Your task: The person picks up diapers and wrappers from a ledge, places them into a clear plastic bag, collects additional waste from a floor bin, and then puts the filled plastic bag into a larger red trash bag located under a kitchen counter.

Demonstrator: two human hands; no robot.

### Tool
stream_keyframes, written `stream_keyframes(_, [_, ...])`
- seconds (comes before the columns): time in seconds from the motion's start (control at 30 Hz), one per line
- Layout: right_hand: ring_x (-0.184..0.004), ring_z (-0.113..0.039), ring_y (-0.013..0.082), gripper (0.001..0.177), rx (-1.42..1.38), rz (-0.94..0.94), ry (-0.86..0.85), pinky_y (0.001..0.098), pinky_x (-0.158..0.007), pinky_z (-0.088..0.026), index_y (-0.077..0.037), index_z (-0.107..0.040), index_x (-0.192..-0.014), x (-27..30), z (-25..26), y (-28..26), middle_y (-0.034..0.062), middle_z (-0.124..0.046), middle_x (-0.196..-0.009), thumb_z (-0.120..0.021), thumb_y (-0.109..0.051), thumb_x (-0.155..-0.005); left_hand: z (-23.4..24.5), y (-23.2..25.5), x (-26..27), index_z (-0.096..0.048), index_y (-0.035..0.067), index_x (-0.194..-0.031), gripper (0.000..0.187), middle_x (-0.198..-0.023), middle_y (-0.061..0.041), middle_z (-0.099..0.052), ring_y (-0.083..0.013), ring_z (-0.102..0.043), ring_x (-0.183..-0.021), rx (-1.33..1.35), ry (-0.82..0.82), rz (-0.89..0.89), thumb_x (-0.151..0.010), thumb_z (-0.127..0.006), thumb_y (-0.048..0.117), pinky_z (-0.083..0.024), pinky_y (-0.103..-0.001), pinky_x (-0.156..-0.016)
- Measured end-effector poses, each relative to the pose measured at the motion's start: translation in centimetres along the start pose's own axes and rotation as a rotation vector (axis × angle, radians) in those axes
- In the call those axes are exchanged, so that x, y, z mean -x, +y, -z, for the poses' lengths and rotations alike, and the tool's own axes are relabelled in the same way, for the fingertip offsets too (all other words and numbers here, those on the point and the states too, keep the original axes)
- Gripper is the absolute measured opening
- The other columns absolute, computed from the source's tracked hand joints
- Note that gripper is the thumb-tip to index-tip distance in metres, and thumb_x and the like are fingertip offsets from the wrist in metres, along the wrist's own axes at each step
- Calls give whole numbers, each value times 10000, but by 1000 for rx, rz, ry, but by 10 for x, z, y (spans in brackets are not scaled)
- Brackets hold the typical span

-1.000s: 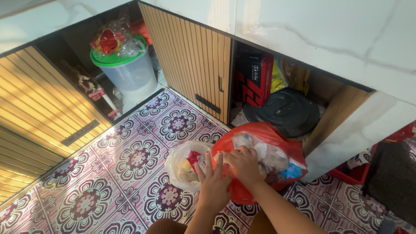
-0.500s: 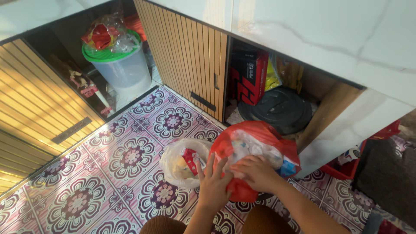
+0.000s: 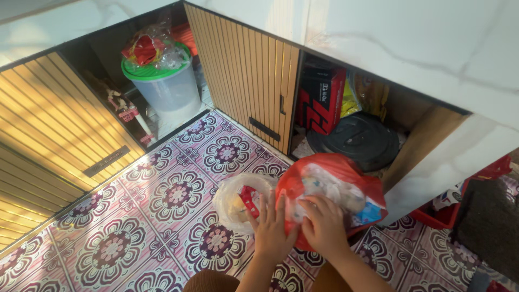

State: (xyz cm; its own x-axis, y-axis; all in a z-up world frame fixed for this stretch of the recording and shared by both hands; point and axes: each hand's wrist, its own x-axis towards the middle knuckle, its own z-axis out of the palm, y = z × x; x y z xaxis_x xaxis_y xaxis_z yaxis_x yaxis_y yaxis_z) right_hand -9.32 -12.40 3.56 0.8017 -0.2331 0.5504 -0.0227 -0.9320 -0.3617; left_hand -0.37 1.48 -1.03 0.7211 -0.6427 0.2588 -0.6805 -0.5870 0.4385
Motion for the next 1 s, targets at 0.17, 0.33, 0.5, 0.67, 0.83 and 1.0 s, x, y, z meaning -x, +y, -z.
stream_keyframes(0.17, [-1177, -588, 387, 432, -184, 85, -58, 474, -1034, -471, -10, -641, -1198, -10, -33, -52, 165, -645, -1196, -628, -42, -767, -8, -43, 18, -220, 102, -1585, 895, -1680, -175, -156, -388, -42, -1537, -33, 15, 160, -881, -613, 491, 19, -764, -1100])
stream_keyframes(0.33, [-1214, -574, 390, 440, -242, 86, -190, 466, -1058, -454, 10, -626, -1236, -9, -102, -60, 190, -632, -1271, -607, -35, -798, -6, -93, 26, -289, 121, -1539, 798, -1649, -147, -180, -372, -44, -1540, -80, 30, 333, -882, -601, 450, 6, -782, -1092])
stream_keyframes(0.5, [-1298, -519, 421, 453, -79, -34, -314, 478, -1094, -416, 13, -583, -1315, -4, -202, -32, 238, -574, -1363, -605, -69, -871, 13, -143, 15, -317, 181, -1551, 818, -1710, -32, -221, -326, -47, -1546, -223, -264, 237, -840, -662, 393, 9, -772, -1110])
stream_keyframes(0.67, [-1352, -427, 482, 689, 72, -212, -564, 492, -1129, -362, 28, -463, -1408, -11, -262, -6, 324, -434, -1456, -714, -178, -800, -9, -190, -9, -360, 204, -1552, 862, -1637, -53, -281, -269, -71, -1562, -236, -564, 104, -821, -707, 501, 40, -717, -1196])
stream_keyframes(0.83, [-1287, -513, 405, 722, 58, -504, -627, 478, -1032, -463, -95, -492, -1420, -55, -278, -6, 198, -518, -1436, -760, -251, -768, -17, -229, -43, -429, 121, -1507, 932, -1637, -103, -287, -301, -75, -1555, -295, -697, 54, -794, -707, 653, 27, -694, -1196])
stream_keyframes(1.0, [-1138, -611, 380, 644, 104, -600, -602, 488, -926, -531, -135, -548, -1350, -56, -298, -10, 121, -627, -1316, -778, -275, -765, 3, -238, -52, -455, 28, -1480, 1003, -1625, -74, -305, -475, -3, -1531, -329, -774, 57, -767, -719, 683, 0, -736, -1158])
